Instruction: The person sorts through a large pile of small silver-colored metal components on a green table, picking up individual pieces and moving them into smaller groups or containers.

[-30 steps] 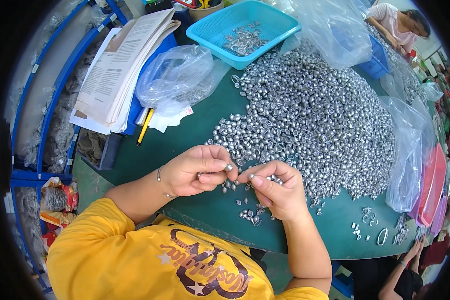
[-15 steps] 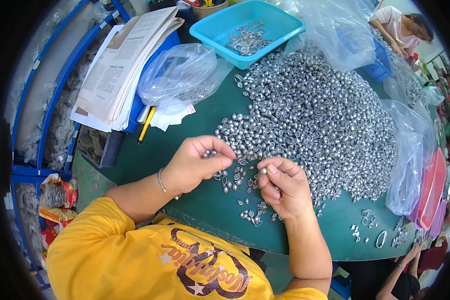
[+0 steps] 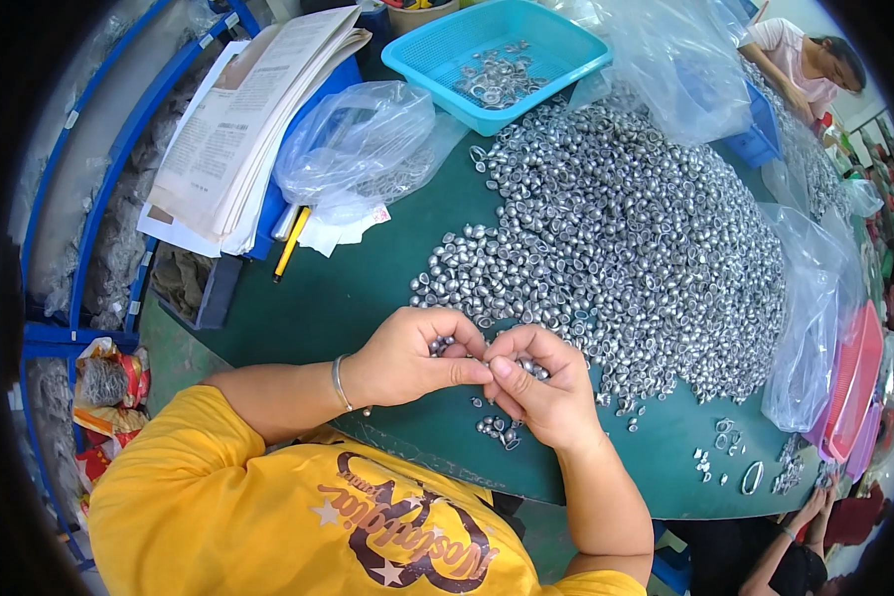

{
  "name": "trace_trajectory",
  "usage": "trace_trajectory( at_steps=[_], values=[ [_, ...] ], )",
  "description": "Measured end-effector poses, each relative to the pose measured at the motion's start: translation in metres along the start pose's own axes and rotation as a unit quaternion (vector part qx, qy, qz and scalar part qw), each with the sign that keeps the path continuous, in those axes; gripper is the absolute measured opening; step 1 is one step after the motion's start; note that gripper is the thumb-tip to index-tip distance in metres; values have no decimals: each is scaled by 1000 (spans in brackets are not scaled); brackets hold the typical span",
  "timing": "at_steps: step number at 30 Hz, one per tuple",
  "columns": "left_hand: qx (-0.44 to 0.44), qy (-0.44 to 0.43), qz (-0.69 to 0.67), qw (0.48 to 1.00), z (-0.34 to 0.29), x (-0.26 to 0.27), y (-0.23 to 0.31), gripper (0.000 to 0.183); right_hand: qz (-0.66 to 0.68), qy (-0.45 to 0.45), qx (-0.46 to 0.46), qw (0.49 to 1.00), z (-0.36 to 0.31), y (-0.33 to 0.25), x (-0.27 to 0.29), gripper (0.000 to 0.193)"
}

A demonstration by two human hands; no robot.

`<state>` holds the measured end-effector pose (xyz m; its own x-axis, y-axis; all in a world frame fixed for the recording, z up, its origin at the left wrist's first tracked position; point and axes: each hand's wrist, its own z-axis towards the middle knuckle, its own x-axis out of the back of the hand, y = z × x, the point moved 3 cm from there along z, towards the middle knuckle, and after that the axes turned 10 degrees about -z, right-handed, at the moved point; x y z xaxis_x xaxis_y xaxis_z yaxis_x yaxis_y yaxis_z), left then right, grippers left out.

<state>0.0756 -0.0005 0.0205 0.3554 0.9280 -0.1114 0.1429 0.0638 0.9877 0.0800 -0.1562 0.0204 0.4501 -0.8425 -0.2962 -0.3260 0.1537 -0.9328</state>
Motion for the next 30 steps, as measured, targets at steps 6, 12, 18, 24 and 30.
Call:
trace_trajectory(
  at_steps=[6, 12, 18, 24, 30],
  values=[
    [129, -20, -414, 901, 1, 7, -5, 8, -97, 150, 14, 984, 2, -10, 14, 16],
    [30, 96, -243, 965, 15, 35, 0, 12, -560, 178, 65, 806, 12, -27, 16, 10],
    [-189, 63, 333, 921, 16, 17, 7, 6, -712, 154, 100, 677, 18, -22, 3, 11],
    [-201, 72, 415, 884, 20, 4, -4, 7, -699, 163, 74, 692, 16, -23, 2, 13],
    [-144, 69, 135, 978, 24, 8, 7, 10, -690, 168, 68, 701, 14, -23, 8, 13]
  ],
)
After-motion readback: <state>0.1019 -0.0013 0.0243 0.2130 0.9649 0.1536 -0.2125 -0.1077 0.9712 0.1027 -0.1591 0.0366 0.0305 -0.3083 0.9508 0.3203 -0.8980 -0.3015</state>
